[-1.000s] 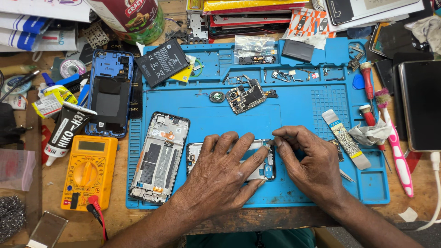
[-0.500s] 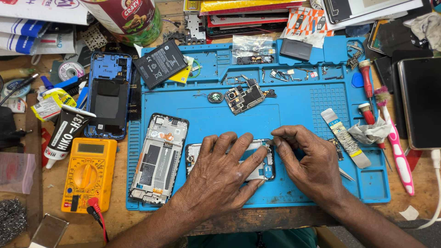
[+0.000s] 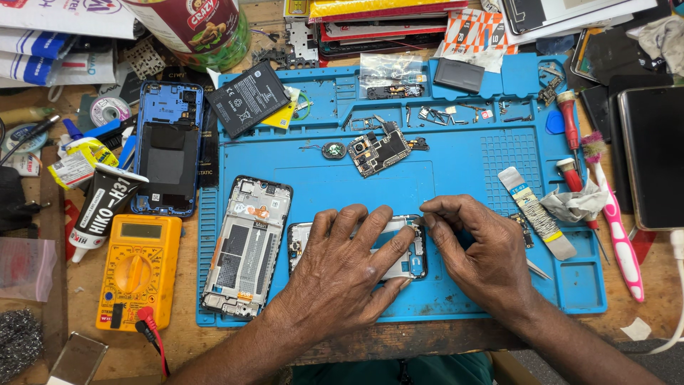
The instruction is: The person works on a disassembled smartphone placed on a blue mat, using tweezers and a small metal tool to adjust internal components near the top edge. They apply adhesive from a tube to the phone frame and continue manipulating small parts with tweezers throughout the clip.
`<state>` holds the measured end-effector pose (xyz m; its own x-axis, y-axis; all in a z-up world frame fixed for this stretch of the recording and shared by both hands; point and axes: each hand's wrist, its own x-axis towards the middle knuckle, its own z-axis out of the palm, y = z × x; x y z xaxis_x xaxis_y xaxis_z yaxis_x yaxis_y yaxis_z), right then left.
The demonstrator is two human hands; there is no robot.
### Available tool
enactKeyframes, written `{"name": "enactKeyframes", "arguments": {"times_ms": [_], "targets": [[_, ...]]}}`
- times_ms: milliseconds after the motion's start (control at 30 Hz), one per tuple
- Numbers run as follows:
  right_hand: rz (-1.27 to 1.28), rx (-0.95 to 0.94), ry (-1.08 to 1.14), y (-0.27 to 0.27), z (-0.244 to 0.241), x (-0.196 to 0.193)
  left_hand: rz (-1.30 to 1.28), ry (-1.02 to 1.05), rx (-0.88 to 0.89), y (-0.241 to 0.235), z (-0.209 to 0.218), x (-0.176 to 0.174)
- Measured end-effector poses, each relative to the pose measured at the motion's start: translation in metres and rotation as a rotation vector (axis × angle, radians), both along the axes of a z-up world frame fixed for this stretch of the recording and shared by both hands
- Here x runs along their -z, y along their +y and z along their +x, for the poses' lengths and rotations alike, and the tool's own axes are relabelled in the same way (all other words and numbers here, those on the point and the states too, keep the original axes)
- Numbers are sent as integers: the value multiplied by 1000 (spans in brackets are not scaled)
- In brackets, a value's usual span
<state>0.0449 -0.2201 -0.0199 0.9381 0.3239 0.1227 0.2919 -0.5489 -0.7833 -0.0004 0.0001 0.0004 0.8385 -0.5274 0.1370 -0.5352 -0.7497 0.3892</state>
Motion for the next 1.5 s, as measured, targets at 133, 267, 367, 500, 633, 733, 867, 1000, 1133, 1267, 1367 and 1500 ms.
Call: {"name": "enactKeyframes", "arguments": {"times_ms": [133, 267, 367, 500, 633, 733, 867, 1000, 1133, 1267, 1367, 1500], "targets": [[8, -12, -36, 0, 0, 0, -9, -5, -2, -1, 0, 1], [-24, 21, -9, 1, 0, 0, -6, -9, 0, 0, 0, 2], [-28, 4, -47, 1, 0, 0, -6, -13, 2, 0, 0, 3], [-18, 8, -25, 2, 0, -1, -6, 0, 1, -1, -1, 4], [-29, 13, -14, 2, 0, -2, -9, -1, -2, 0, -1, 3], [-25, 5, -30, 2, 0, -2, -6, -4, -1, -1, 0, 3], [-17, 8, -11, 2, 0, -1, -6, -9, -1, -1, -1, 4], [-21, 15, -5, 2, 0, -2, -4, -8, 4, 0, -1, 4], [-19, 10, -18, 2, 0, -2, -8, -9, -1, 0, -1, 4], [-17, 8, -1, 3, 1, -2, -24, -5, -3, -1, -1, 3], [-5, 8, -18, 3, 0, -3, -20, -11, 0, -1, -1, 2], [-22, 9, -23, 3, 1, -3, -6, -24, -4, 0, -1, 1]]}}
